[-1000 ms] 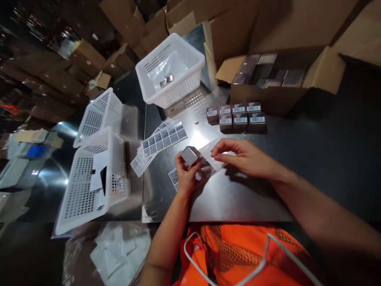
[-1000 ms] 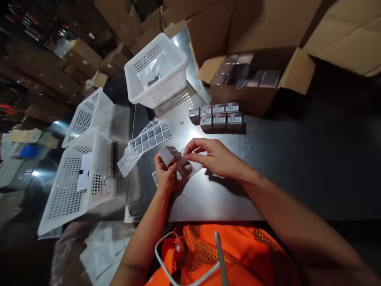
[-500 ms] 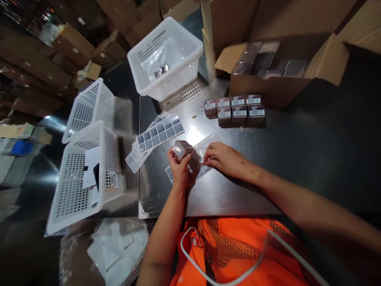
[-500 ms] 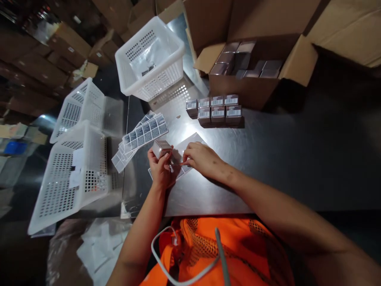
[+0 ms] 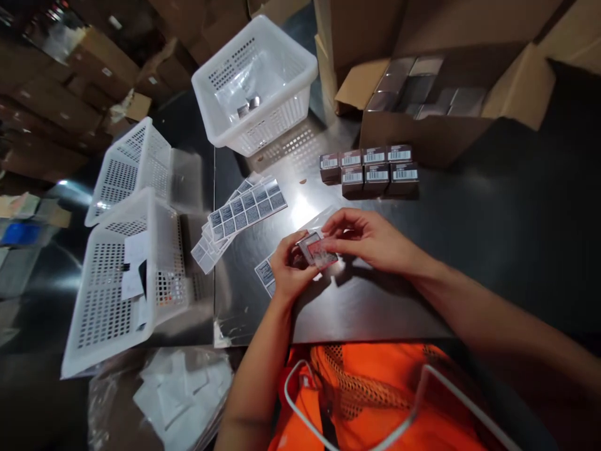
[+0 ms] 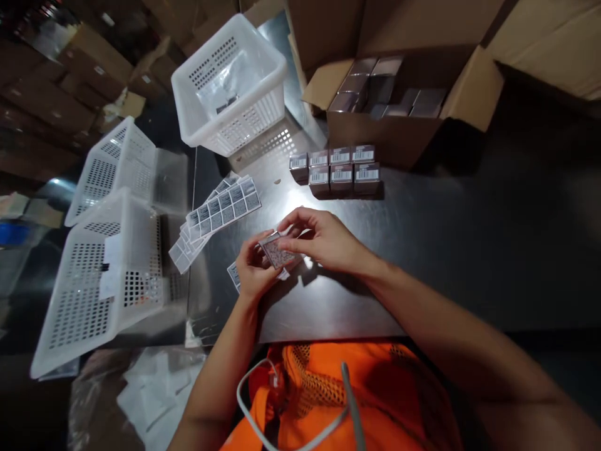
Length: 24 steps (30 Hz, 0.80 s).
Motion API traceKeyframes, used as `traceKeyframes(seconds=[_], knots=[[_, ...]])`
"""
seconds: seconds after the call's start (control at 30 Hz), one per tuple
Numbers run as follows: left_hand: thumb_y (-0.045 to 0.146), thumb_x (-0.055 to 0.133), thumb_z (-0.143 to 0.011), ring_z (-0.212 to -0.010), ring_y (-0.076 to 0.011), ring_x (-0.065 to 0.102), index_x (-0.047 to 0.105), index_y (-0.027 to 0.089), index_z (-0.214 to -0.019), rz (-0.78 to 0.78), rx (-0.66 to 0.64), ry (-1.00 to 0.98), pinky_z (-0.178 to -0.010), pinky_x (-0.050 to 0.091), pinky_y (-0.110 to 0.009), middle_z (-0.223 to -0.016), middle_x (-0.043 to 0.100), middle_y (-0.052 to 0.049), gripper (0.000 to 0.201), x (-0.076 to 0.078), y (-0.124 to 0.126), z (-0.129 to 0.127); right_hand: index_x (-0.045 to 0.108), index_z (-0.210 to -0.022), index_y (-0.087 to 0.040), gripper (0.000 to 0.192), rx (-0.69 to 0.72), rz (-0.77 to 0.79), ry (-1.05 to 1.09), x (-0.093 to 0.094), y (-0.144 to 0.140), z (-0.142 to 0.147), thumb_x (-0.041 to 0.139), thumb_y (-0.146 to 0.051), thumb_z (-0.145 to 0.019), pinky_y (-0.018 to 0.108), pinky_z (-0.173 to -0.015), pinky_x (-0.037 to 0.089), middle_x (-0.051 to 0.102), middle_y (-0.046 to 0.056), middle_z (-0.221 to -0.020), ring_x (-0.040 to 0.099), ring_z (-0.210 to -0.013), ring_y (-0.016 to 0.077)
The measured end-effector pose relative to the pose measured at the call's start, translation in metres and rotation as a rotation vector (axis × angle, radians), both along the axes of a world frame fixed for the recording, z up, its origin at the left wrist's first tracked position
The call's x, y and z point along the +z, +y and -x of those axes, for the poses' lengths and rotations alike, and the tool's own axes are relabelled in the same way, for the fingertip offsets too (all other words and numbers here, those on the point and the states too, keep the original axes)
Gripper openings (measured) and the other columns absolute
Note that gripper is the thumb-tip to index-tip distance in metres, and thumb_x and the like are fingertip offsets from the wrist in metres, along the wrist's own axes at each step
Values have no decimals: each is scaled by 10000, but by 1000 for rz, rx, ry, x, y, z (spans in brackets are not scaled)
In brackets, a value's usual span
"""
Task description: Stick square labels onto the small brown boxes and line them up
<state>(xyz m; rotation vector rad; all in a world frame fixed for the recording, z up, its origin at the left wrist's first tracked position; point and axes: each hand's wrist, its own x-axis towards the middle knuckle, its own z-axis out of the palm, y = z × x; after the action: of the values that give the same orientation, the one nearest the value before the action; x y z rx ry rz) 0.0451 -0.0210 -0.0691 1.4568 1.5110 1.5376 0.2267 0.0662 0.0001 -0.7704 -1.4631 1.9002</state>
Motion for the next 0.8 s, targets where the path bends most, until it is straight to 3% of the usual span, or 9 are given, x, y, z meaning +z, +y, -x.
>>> traceKeyframes(seconds=[0.13, 0.4, 0.8], knots=[[381, 885, -685, -1048, -244, 719, 638, 196, -1169, -18, -56, 165, -868, 632, -378, -1163, 707, -106, 574, 5, -2, 1, 546, -1084, -236, 449, -3, 48, -60, -8, -5, 1, 805, -311, -724, 276, -638, 534, 691, -43, -763, 665, -650, 155], [248, 833, -730, -1053, -235, 718, 634, 206, -1225, -75, -74, 199, -864, 636, -369, -1174, 698, -97, 535, 6, -4, 3, 460, -1074, -255, 514, -73, 63, -97, -13, -9, 4, 822, -330, -717, 281, -641, 534, 710, -46, -773, 679, -650, 165], [242, 815, -723, -1048, -225, 711, 641, 195, -1195, -103, -44, 278, -793, 637, -315, -1158, 704, -104, 504, 7, -3, 3, 464, -1058, -263, 503, -112, 65, -137, -16, -11, 6, 814, -331, -703, 274, -581, 537, 710, -37, -782, 675, -617, 173]])
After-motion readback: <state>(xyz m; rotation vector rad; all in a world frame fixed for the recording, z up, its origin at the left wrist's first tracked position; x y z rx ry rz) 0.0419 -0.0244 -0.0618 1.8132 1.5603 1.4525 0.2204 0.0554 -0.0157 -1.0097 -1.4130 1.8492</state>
